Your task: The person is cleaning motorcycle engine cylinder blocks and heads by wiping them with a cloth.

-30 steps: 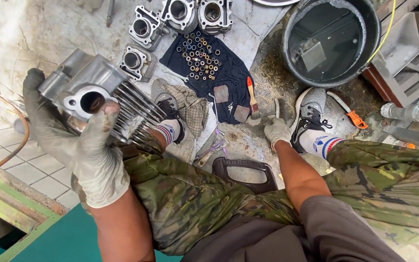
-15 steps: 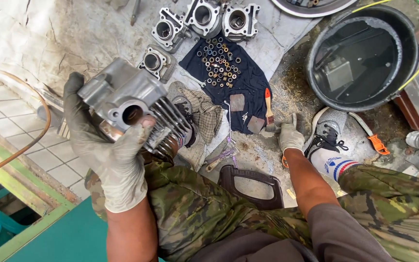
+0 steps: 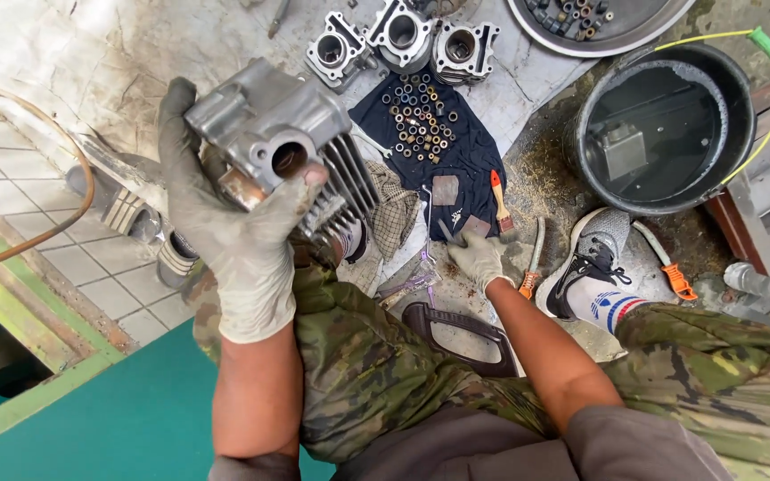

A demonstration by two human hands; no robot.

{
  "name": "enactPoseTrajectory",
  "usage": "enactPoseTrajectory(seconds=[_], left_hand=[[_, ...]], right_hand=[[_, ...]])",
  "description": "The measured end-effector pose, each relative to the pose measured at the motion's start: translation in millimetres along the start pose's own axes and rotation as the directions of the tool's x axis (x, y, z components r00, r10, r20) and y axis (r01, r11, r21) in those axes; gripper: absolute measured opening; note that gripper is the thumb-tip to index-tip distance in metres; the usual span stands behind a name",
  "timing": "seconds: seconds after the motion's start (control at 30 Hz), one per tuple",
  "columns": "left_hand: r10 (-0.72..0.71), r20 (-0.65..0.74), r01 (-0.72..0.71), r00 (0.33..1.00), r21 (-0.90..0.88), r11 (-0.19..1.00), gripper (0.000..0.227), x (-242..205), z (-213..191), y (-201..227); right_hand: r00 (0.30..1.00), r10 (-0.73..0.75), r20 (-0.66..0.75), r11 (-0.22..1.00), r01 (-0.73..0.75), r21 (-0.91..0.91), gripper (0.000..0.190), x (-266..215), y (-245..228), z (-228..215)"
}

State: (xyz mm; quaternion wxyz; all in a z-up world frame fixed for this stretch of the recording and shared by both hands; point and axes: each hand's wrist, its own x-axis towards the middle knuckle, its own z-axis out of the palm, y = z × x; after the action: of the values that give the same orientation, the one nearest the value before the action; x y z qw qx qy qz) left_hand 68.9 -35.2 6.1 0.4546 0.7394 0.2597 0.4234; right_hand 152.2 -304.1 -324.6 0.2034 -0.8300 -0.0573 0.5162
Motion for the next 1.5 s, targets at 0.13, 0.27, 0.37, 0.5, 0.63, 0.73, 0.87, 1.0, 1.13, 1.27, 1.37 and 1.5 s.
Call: enactPoseTrajectory(seconds=[0.13,0.27,0.37,0.5,0.63,0.73,0.87,1.0,1.13,1.27,1.37,1.5], left_hand=[[0.099,-0.078,-0.087,0.992,0.145,0.986,0.100,-2,-13,13],[0.280,-0.175,-0.240,0.944,0.220,0.945,0.103,-19,-22,42],[0.365,-0.209,-0.270,0.907,0.375,0.887,0.101,-51,-31,71],[0.370,-0.224,-0.229,0.902,0.480,0.847,0.105,-101,-40,85],[0.404,-0.276,-0.263,0.872,0.432,0.863,0.114,-131,-35,54],[0.432,-0.271,-0.308,0.860,0.398,0.864,0.110,-140,-27,50],[0.481,-0.194,-0.361,0.855,0.442,0.821,0.102,-145,-12,50],[0.497,-0.178,-0.389,0.850,0.425,0.817,0.093,-138,-4,60],[0.498,-0.127,-0.380,0.858,0.497,0.780,0.106,-151,3,42],[0.537,-0.134,-0.434,0.833,0.444,0.784,0.092,-143,8,51],[0.530,-0.130,-0.414,0.838,0.482,0.772,0.089,-142,10,56],[0.508,-0.119,-0.399,0.853,0.477,0.783,0.092,-149,12,44]], right_hand=[[0.993,-0.080,-0.091,0.930,0.107,0.352,0.033,14,-19,-8],[0.983,-0.163,-0.081,0.688,0.172,0.705,0.033,11,-38,-40],[0.952,-0.253,-0.169,0.729,0.303,0.614,0.026,-82,-99,-94],[0.749,-0.522,-0.407,0.599,0.662,0.451,0.026,-188,-156,-137],[0.284,-0.838,-0.466,0.346,0.937,-0.051,0.019,-285,-176,-151],[0.098,-0.922,-0.374,0.180,0.965,-0.191,0.033,-335,-170,-147],[-0.066,-0.970,-0.235,0.060,0.870,-0.490,0.032,-356,-149,-147],[0.090,-0.975,-0.202,0.198,0.761,-0.618,0.039,-356,-145,-151],[0.036,-0.989,-0.144,0.125,0.723,-0.679,0.034,-348,-157,-151],[0.037,-0.998,-0.056,0.067,0.580,-0.812,0.029,-343,-166,-154],[-0.041,-0.999,-0.012,-0.012,0.535,-0.845,0.028,-347,-172,-158],[-0.065,-0.998,0.011,-0.043,0.506,-0.861,0.028,-344,-175,-160]])
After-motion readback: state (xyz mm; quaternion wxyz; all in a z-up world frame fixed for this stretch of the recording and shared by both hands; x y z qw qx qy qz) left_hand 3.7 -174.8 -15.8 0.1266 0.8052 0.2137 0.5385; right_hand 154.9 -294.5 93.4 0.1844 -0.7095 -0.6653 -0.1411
